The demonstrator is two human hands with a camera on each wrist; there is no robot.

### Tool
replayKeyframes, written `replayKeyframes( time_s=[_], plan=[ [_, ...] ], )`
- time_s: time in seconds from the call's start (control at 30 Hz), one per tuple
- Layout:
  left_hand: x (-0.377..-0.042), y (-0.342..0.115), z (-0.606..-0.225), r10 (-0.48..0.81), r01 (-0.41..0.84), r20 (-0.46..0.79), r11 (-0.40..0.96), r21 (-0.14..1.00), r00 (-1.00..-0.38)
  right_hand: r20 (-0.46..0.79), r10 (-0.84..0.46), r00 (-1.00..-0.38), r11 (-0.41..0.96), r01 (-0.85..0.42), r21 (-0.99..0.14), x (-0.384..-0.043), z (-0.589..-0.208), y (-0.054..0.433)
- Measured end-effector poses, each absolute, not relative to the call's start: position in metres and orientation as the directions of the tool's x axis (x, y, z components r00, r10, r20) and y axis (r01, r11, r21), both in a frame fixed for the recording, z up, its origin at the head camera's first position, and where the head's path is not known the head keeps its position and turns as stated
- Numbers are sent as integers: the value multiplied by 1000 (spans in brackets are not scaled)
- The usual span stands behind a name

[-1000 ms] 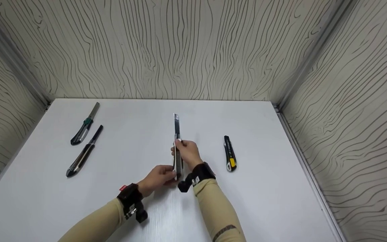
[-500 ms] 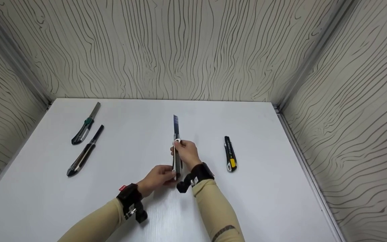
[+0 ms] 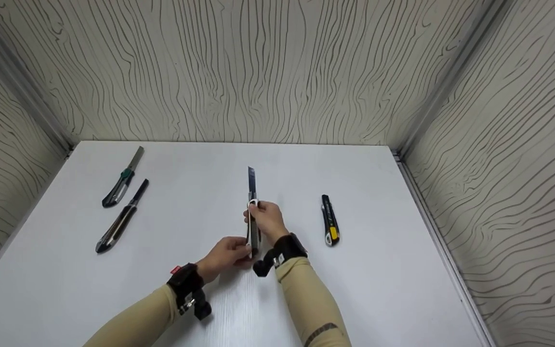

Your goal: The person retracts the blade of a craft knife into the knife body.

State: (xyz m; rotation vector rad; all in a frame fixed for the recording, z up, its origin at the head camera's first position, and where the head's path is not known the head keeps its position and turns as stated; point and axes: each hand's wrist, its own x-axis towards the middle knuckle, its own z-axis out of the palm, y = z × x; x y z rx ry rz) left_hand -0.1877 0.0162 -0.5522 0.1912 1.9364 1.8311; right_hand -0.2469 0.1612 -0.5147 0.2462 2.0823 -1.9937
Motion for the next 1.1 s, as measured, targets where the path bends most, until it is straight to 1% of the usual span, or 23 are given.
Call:
replayKeyframes(
  time_s=[0.2,0.87,1.1],
  plan=[
    [-188,15,-553,407,-222,-245,104,970,-880,-312,-47,-949,73,308,-949,-248,-515,160],
    [-189,15,-557,400,-191,-214,98,977,-891,-311,-50,-949,63,308,-949,-247,-515,158],
    [-190,16,-559,374,-178,-224,154,972,-900,-309,-39,-950,65,306,-950,-247,-515,156]
  ],
)
